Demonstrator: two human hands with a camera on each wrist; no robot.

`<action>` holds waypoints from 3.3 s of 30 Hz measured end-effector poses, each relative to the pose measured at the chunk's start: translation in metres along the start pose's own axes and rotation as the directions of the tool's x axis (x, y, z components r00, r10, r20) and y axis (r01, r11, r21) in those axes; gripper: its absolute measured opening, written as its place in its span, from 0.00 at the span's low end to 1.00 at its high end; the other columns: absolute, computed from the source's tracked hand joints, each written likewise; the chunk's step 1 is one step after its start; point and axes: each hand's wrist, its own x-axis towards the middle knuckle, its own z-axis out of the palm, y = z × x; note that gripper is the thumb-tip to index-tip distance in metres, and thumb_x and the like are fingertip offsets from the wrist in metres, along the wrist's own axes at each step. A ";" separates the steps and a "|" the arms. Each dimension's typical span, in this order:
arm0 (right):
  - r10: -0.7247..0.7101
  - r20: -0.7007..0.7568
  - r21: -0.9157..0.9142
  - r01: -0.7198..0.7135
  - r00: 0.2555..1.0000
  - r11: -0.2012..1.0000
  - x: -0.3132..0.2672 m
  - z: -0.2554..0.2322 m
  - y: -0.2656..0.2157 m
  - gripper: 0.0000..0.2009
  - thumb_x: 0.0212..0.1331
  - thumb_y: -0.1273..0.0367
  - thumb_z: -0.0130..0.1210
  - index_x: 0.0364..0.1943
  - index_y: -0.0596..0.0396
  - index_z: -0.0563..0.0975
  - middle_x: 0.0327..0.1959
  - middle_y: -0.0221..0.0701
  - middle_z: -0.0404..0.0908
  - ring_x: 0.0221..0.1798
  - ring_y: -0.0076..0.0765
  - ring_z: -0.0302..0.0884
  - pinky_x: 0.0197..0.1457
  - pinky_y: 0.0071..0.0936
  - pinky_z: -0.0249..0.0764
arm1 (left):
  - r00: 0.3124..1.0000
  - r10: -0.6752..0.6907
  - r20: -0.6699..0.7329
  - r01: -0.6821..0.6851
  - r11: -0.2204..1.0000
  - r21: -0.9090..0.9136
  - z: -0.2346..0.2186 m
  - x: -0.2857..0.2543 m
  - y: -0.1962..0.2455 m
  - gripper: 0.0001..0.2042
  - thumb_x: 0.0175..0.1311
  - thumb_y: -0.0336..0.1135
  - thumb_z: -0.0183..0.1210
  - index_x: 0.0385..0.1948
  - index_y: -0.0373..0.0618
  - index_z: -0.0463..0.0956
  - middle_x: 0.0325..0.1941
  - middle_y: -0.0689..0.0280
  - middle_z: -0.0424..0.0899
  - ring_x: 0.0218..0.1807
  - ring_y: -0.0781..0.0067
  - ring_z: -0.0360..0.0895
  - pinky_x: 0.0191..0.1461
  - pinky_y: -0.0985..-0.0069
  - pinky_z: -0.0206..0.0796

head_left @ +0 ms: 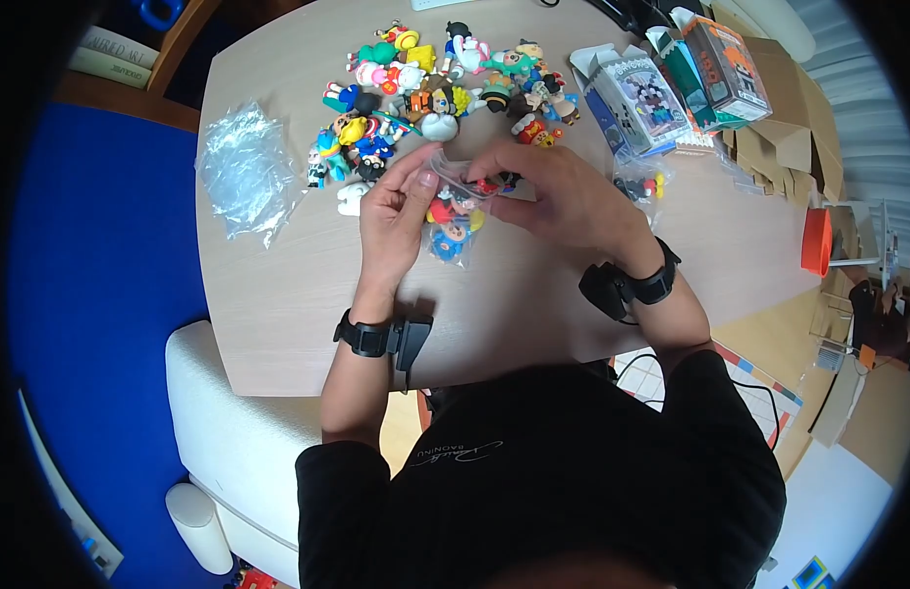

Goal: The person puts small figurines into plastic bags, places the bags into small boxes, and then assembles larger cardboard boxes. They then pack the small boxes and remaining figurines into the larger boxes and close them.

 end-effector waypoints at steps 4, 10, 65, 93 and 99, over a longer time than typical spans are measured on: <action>0.058 0.118 0.052 -0.064 0.991 0.997 -0.001 -0.001 0.003 0.10 0.57 0.74 0.60 0.41 0.55 0.74 0.39 0.35 0.83 0.44 0.39 0.83 0.47 0.32 0.76 | 1.000 -0.014 0.023 0.014 1.000 -0.005 0.001 0.000 0.001 0.17 0.73 0.33 0.52 0.59 0.36 0.70 0.49 0.62 0.83 0.46 0.80 0.79 0.52 0.82 0.71; 0.055 0.138 -0.063 -0.047 0.989 0.997 -0.004 0.000 0.003 0.06 0.63 0.71 0.55 0.37 0.56 0.71 0.36 0.37 0.81 0.39 0.43 0.82 0.40 0.34 0.73 | 1.000 -0.005 0.027 0.006 1.000 -0.024 0.001 -0.001 0.001 0.17 0.72 0.31 0.53 0.60 0.36 0.70 0.50 0.61 0.82 0.48 0.78 0.79 0.54 0.80 0.70; -0.036 0.136 0.074 0.026 0.990 0.997 -0.003 -0.004 0.026 0.22 0.52 0.74 0.64 0.54 0.51 0.77 0.42 0.30 0.81 0.48 0.32 0.75 0.49 0.31 0.74 | 0.974 -0.225 0.006 0.218 0.936 -0.277 0.005 0.003 -0.011 0.07 0.74 0.29 0.47 0.46 0.40 0.73 0.42 0.67 0.81 0.41 0.85 0.76 0.45 0.83 0.71; -0.002 0.273 -0.065 0.021 0.962 0.998 -0.005 0.004 0.020 0.20 0.53 0.72 0.63 0.53 0.48 0.79 0.49 0.31 0.80 0.51 0.41 0.75 0.59 0.34 0.69 | 0.976 -0.206 0.072 0.214 0.968 -0.131 0.004 0.000 -0.019 0.06 0.74 0.28 0.46 0.46 0.41 0.71 0.41 0.72 0.77 0.43 0.88 0.71 0.48 0.87 0.63; -0.092 0.192 -0.044 0.103 0.977 0.994 -0.004 0.012 0.028 0.22 0.52 0.72 0.64 0.54 0.44 0.79 0.47 0.34 0.78 0.50 0.43 0.75 0.54 0.34 0.71 | 0.964 -0.248 0.093 0.263 0.943 -0.206 0.004 -0.001 -0.012 0.13 0.72 0.28 0.43 0.55 0.41 0.68 0.53 0.63 0.77 0.53 0.78 0.72 0.58 0.79 0.63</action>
